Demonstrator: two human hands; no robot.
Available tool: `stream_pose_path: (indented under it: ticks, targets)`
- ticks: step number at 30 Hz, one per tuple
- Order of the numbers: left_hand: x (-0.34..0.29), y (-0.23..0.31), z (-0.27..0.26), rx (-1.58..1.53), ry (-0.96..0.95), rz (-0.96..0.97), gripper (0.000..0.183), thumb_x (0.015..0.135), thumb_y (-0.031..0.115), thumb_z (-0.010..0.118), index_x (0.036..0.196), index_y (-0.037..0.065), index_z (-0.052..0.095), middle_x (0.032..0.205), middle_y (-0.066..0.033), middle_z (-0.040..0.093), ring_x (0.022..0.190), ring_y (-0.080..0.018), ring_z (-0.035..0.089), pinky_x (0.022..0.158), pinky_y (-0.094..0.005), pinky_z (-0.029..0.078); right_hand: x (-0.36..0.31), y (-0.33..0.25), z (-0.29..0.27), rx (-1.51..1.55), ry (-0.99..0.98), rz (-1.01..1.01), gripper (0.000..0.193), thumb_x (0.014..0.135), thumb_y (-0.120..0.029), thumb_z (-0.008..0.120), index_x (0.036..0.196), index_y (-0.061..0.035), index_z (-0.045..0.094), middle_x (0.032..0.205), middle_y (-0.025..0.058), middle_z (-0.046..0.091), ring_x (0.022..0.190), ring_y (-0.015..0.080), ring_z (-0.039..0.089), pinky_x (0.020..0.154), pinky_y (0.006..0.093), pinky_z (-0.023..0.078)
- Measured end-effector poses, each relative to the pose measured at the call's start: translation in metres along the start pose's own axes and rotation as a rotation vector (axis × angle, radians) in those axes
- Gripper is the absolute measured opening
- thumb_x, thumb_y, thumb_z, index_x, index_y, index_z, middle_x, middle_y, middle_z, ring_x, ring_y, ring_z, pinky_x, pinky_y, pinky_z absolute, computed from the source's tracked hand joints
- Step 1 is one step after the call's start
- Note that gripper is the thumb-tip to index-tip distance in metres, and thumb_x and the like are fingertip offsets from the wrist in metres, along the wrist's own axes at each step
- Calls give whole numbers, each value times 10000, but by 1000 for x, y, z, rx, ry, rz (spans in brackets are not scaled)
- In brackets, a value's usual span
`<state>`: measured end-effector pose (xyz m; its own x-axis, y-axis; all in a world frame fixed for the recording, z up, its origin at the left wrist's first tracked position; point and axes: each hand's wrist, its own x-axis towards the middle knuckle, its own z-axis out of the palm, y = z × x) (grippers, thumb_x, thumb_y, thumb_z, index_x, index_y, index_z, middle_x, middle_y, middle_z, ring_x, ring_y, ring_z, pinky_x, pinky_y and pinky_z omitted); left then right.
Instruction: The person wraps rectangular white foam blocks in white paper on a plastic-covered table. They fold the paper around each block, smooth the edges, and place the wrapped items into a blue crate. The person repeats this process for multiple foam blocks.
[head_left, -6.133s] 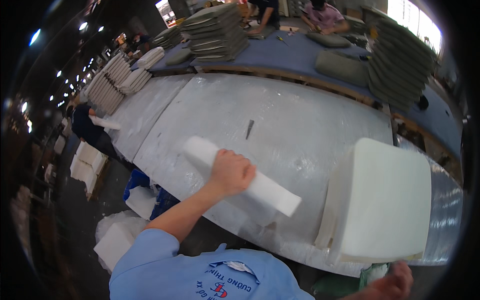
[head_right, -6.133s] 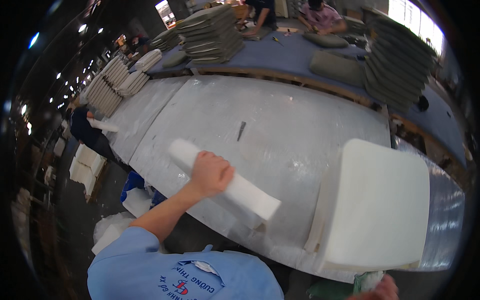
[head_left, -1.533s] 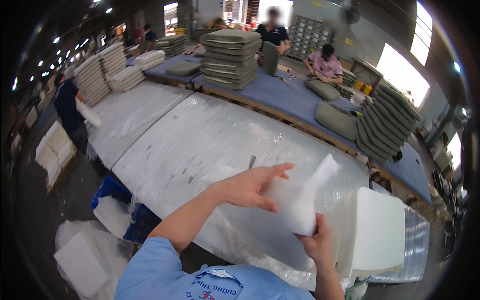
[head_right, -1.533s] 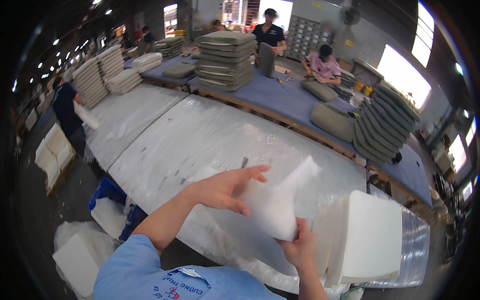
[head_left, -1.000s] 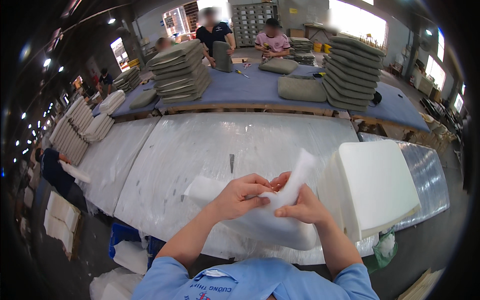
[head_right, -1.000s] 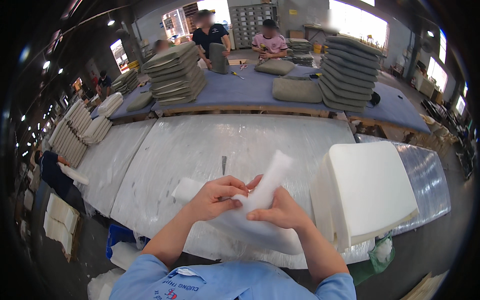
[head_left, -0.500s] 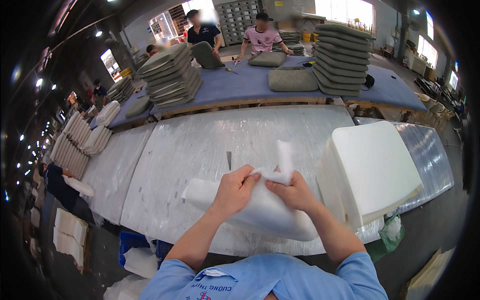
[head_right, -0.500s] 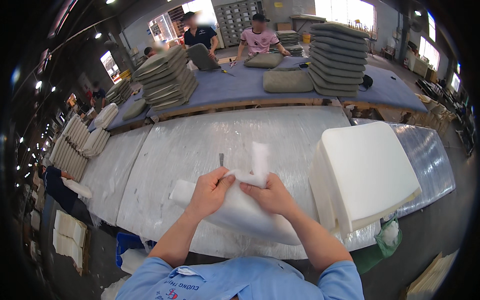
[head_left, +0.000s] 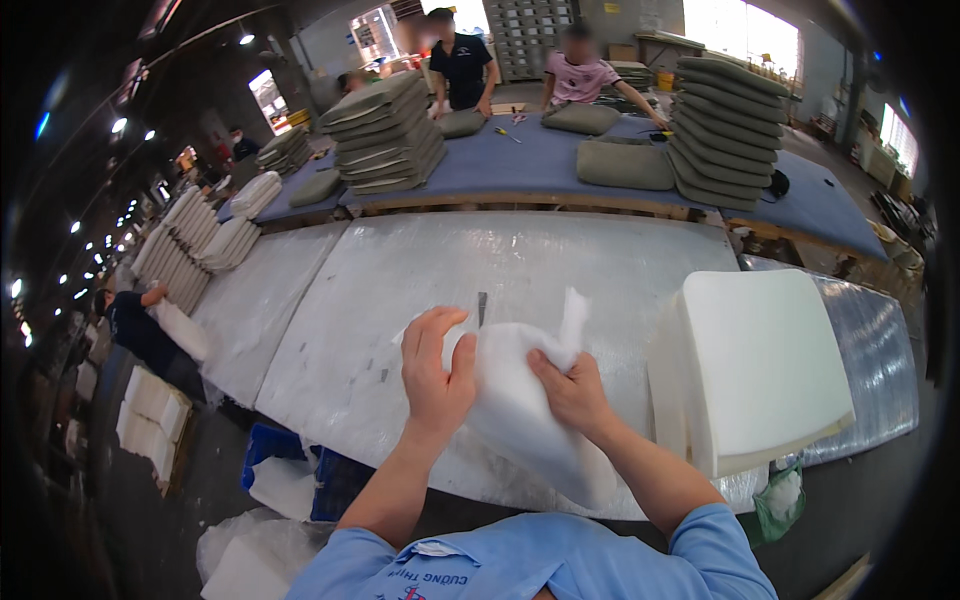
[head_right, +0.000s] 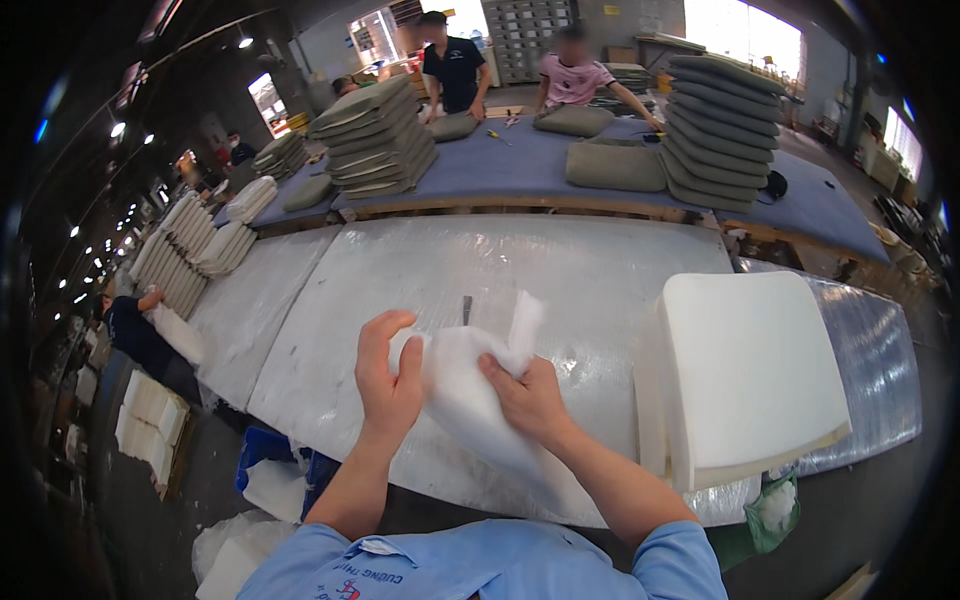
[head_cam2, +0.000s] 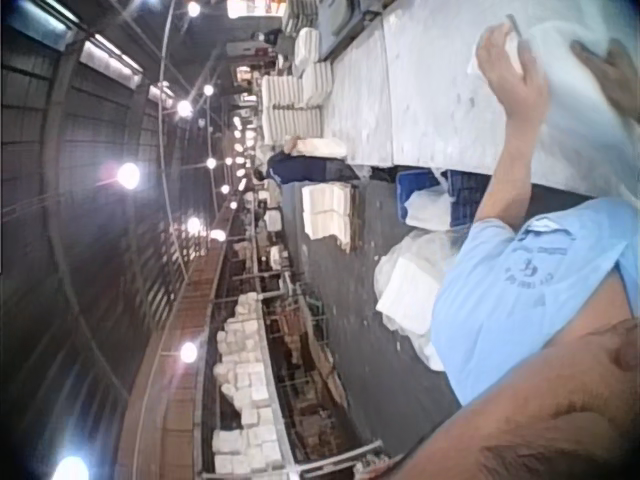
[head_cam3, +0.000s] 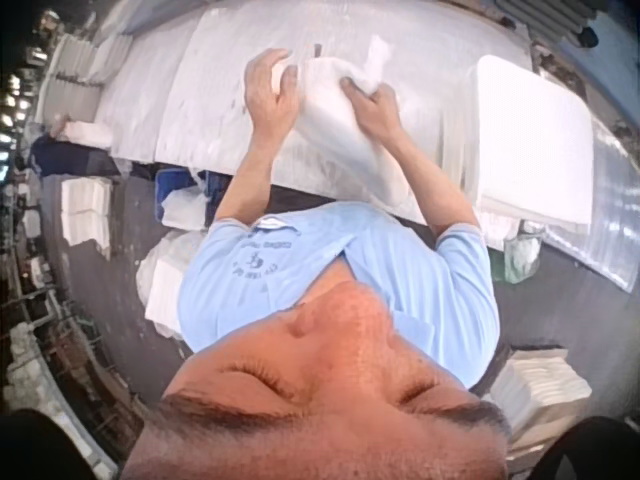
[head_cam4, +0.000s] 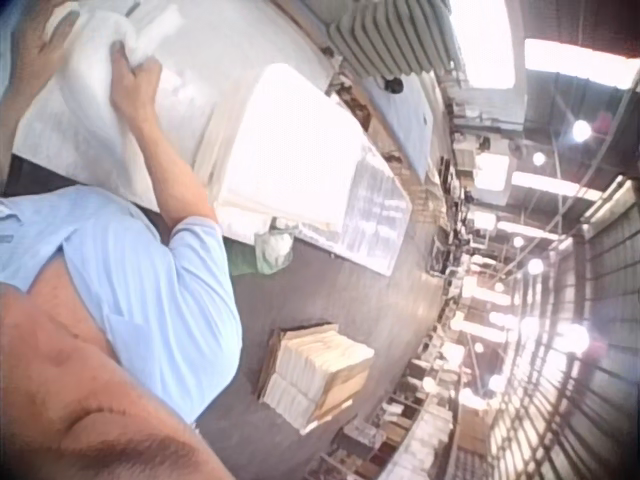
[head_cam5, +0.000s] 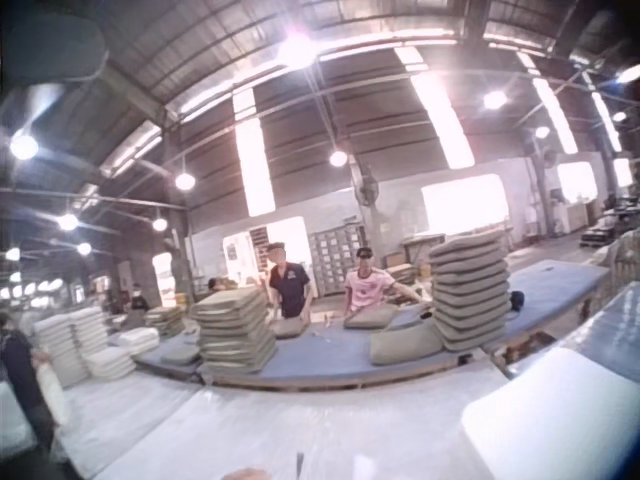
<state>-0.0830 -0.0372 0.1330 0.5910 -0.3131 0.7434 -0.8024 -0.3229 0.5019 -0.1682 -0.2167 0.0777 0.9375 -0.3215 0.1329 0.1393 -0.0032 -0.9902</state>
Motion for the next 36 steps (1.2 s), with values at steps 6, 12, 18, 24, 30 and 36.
stream_pose_path:
  ticks: [6,12,18,24,30,36]
  targets:
    - [-42,25,0,122,-170,-42,492,939,104,682,1405,-33,604,1419,-236,630,1365,-439,554,1193,-480,393,21,8,21,201,-152,23,387,1077,-346,645,1080,17,777,889,40,757,795,91,670,680,295,541]
    - [-39,33,-16,264,-304,-98,577,955,132,663,1483,-62,534,1489,-257,584,1424,-456,504,1220,-492,365,30,21,38,429,-361,301,448,1096,-397,608,1204,21,727,1048,96,751,916,130,696,754,320,570]
    - [-43,41,-31,463,-411,-236,590,991,190,626,1515,-51,505,1557,-266,518,1480,-460,440,1249,-484,328,19,42,35,689,-552,524,533,1067,-459,638,1245,43,667,1113,99,718,968,159,671,790,349,558]
    - [-49,44,-36,479,-419,-303,625,1006,195,621,1561,-35,448,1627,-270,430,1519,-478,374,1260,-493,304,-14,33,27,-252,-594,-125,393,1092,-352,616,981,21,670,892,39,670,826,101,581,694,306,495]
    - [-74,35,-21,323,-3,-215,736,1026,225,654,1601,-81,313,1664,-353,267,1532,-499,319,1249,-496,297,-6,57,47,176,-397,-149,435,1072,-321,655,816,26,602,701,94,586,660,154,507,627,367,447]
    - [-94,40,-13,253,30,-345,711,1013,223,676,1544,-141,372,1515,-382,453,1421,-512,460,1212,-515,352,-1,72,53,203,-486,-56,454,1123,-306,566,799,10,602,670,-4,556,659,95,484,605,314,424]
